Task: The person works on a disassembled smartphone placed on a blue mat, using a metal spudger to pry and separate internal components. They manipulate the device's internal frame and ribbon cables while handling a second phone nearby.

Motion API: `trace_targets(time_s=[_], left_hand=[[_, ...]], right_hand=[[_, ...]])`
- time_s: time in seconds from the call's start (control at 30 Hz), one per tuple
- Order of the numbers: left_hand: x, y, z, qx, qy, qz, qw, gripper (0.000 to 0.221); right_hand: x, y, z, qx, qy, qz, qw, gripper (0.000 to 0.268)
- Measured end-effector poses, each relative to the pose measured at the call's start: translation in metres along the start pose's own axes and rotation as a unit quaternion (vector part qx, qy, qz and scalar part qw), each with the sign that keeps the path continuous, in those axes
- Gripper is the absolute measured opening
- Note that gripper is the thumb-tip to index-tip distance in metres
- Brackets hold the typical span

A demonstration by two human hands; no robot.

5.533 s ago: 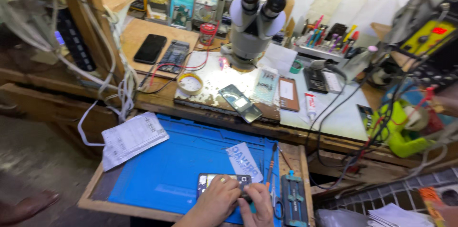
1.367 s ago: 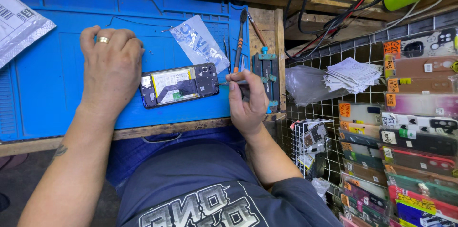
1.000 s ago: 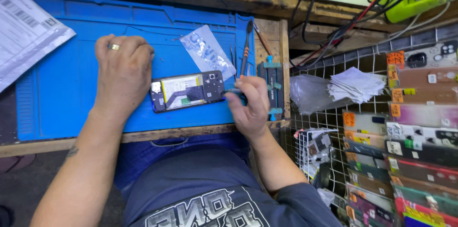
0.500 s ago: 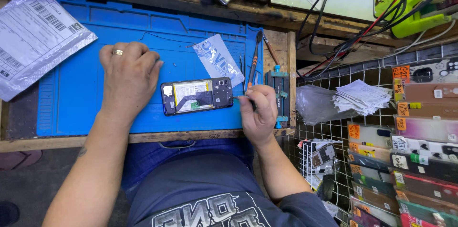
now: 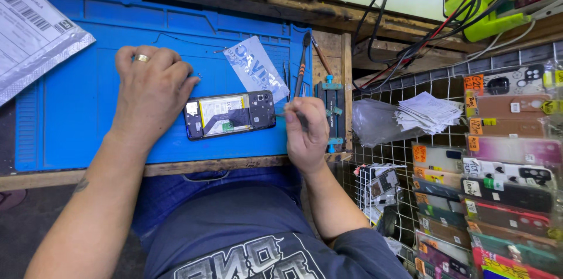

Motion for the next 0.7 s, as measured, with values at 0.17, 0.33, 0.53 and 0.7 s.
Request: trace_targets(time_s=[0.17,0.33,0.53,0.7], left_hand=[[0.006,0.011,0.000,-0.018,0.029,0.021,0.999,0.020],[0.009,0.013,0.003,-0.008,0.009,0.033,0.999,0.017],[0.008,0.011,0.003,-0.017,0.008,0.032,0.999,0.018],[0.009,0.018,-0.008,-0.034,0.022,0.033,0.999,0.021]], right_hand=[[0.001,-0.003,0.002,0.077,0.001,0.000,0.997,0.034],[0.005,-0.003,-0.002,0.081,-0.043,0.008,0.996,0.034],[0.003,-0.003,-0.003,0.024,-0.036,0.005,0.999,0.032],[0.000,0.004,-0.001,0.006,-0.006,0.004,1.000,0.033]])
Point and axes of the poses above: each hand's wrist, its own x-axis towards the middle knuckle, its own z-axis out of the palm, y = z × x, the point moved 3 cm from there along x, towards the middle knuckle, and after that the axes turned 9 degrees about x, right-handed, at the moved point
